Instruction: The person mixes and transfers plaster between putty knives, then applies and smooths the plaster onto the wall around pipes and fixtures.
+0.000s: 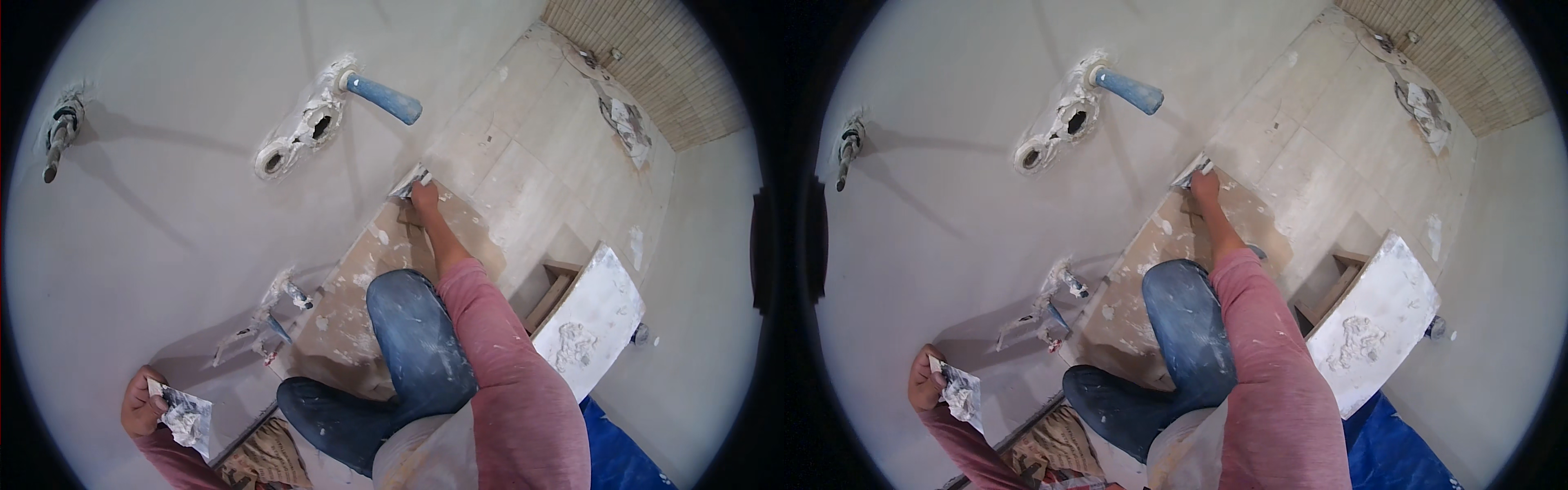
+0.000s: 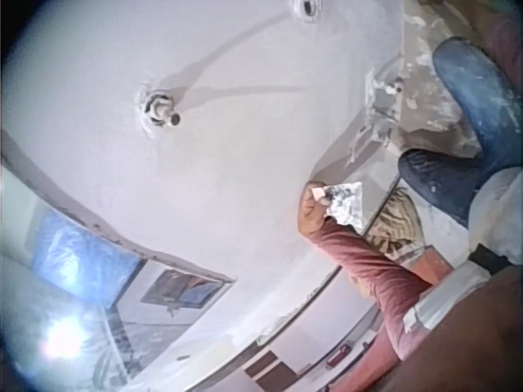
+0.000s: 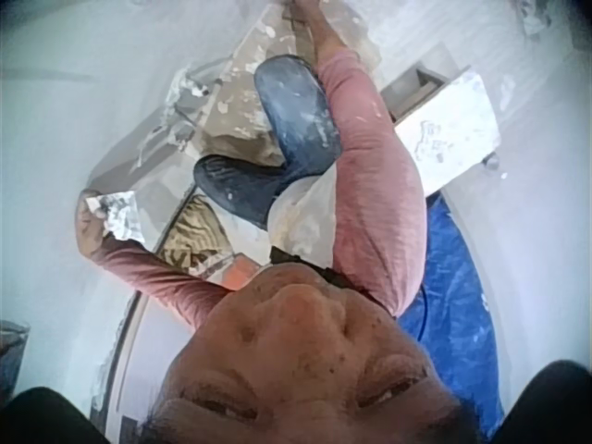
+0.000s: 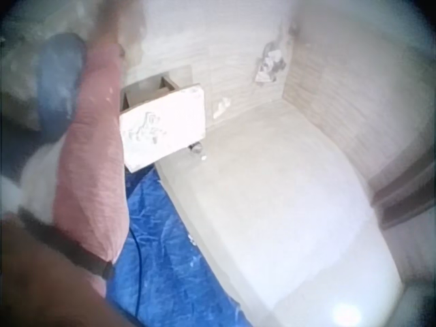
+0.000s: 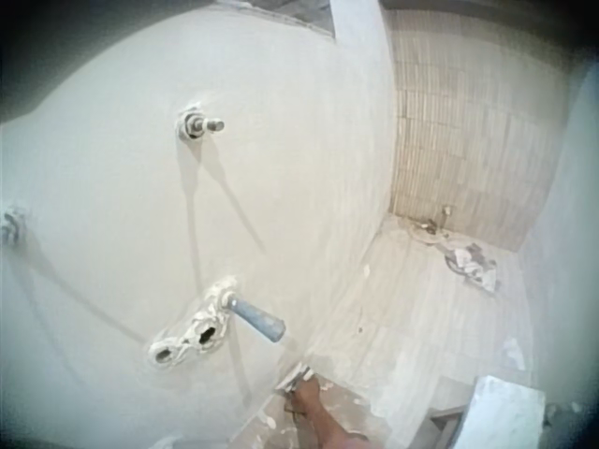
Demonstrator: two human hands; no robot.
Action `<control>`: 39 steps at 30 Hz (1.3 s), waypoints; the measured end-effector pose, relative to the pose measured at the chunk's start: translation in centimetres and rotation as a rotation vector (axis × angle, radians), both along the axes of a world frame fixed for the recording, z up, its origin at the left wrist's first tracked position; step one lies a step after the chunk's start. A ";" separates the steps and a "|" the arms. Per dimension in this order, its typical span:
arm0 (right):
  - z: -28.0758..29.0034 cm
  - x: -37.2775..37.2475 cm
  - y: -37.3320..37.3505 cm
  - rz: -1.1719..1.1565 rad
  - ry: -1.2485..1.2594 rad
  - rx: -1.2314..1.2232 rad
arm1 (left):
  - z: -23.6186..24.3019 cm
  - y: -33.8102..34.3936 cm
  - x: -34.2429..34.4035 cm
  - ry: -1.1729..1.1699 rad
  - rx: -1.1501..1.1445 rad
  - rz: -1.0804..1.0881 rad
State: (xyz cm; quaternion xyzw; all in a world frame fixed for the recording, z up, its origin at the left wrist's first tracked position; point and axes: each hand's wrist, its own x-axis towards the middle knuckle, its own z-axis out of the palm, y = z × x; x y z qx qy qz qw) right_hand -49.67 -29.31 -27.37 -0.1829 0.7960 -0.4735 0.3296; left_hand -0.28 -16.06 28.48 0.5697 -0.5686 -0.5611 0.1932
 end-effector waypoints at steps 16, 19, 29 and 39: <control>5.5 -0.8 -5.2 -0.387 -0.402 -0.168 | 0.6 -0.1 -0.3 0.001 0.044 -0.001; 18.3 3.2 -4.7 -0.287 0.036 -0.282 | 0.9 0.7 0.2 -0.007 0.045 0.040; 20.1 4.8 4.4 -0.022 0.378 -0.359 | 0.5 -0.1 -0.6 0.031 0.036 -0.010; 2.1 3.5 0.1 -0.234 -0.239 0.002 | 0.2 0.5 0.4 0.001 -0.006 0.035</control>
